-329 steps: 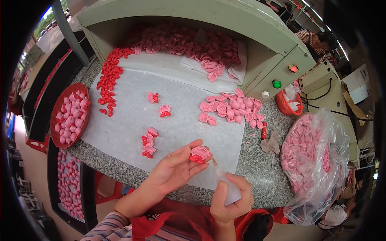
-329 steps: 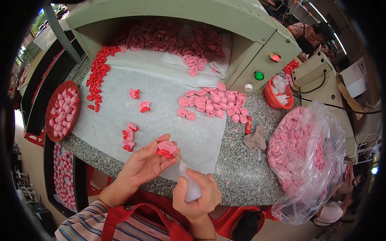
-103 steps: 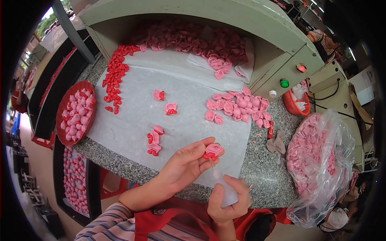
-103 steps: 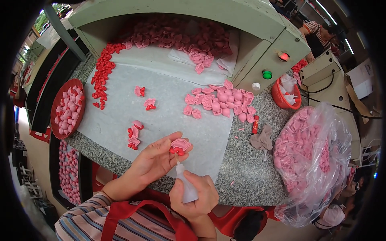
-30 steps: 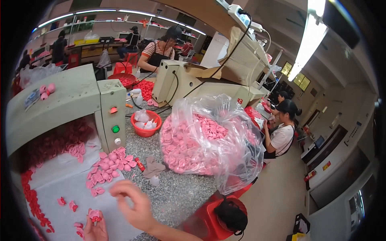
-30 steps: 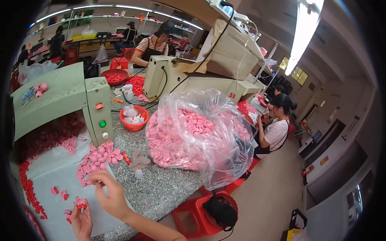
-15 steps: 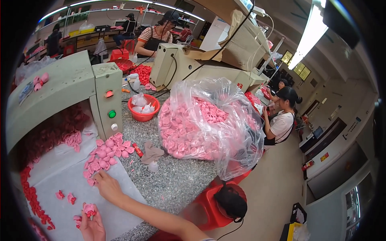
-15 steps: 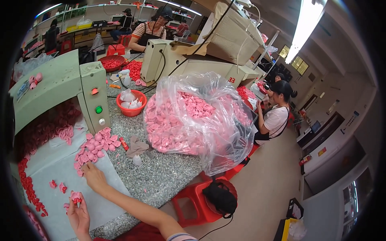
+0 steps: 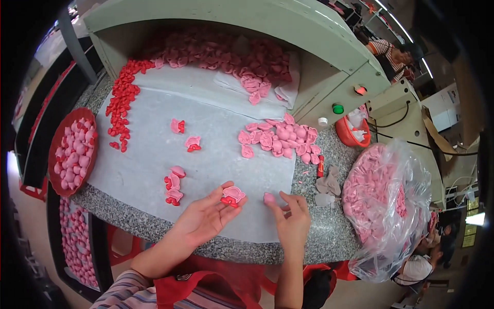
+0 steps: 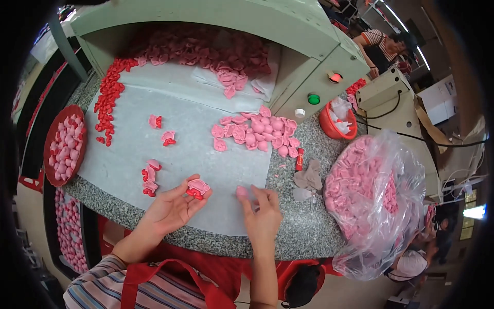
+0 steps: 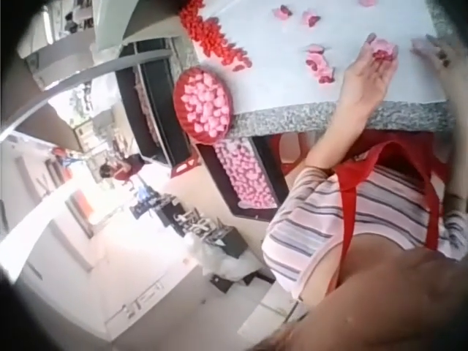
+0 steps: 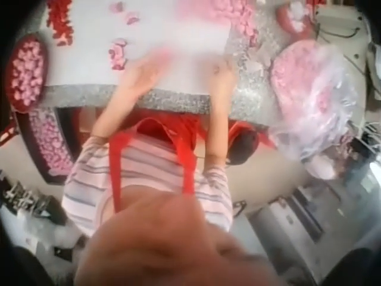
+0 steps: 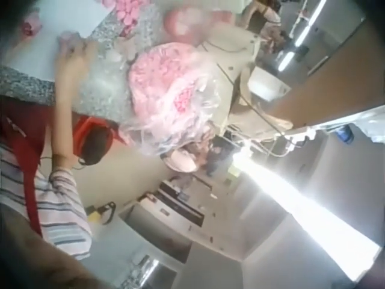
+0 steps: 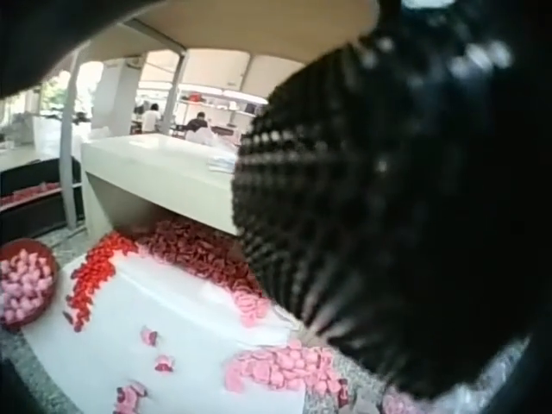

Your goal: Assembling small pink plastic toy components at a factory workbench using a handheld assembly aid.

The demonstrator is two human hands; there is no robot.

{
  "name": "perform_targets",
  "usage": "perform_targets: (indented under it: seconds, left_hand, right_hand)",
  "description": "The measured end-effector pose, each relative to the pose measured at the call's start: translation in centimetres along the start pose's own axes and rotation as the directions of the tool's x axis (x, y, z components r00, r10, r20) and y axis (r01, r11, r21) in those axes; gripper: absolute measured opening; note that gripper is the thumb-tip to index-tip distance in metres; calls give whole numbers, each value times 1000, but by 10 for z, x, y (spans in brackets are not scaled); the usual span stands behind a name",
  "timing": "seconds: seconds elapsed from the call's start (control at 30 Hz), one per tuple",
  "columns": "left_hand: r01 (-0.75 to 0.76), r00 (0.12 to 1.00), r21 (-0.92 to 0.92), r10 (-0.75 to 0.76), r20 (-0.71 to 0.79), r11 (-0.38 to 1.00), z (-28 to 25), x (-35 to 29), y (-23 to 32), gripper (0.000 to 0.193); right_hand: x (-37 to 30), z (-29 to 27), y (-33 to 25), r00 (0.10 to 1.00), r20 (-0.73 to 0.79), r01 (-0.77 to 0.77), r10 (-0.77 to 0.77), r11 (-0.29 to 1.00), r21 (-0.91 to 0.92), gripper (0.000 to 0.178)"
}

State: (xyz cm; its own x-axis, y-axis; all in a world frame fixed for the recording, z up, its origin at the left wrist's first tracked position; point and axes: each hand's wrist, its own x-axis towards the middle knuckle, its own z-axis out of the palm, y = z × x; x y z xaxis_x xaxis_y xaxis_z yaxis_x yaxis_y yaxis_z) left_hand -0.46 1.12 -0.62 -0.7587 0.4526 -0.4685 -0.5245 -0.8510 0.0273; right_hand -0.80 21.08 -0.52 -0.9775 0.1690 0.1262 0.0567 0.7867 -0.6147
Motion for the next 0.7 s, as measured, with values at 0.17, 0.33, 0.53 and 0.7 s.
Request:
perform_targets:
  seconds: [0.17,0.33,0.53,0.7]
  left_hand:
    - [-9,1000,-33,8,-26,999,-2,-4,-5,41]
    - [-58,995,108,49,84,992,-2,-3,-9,42]
    - [-135,989,178,122,81,975,1,-8,-19,39]
    - [-178,983,216,162,90,960,5,-15,-28,35]
  right_hand:
    - [-12,29,12,970,-173,174,-173,985,-6,22]
    - [-6,11,-5,992,-88,86,-86,996,-4,18]
    - [-34,-1,-44,991,-123,98,-45,879,468,26]
    - [-41,0,-58,957,-156,285,-245,888,360,37]
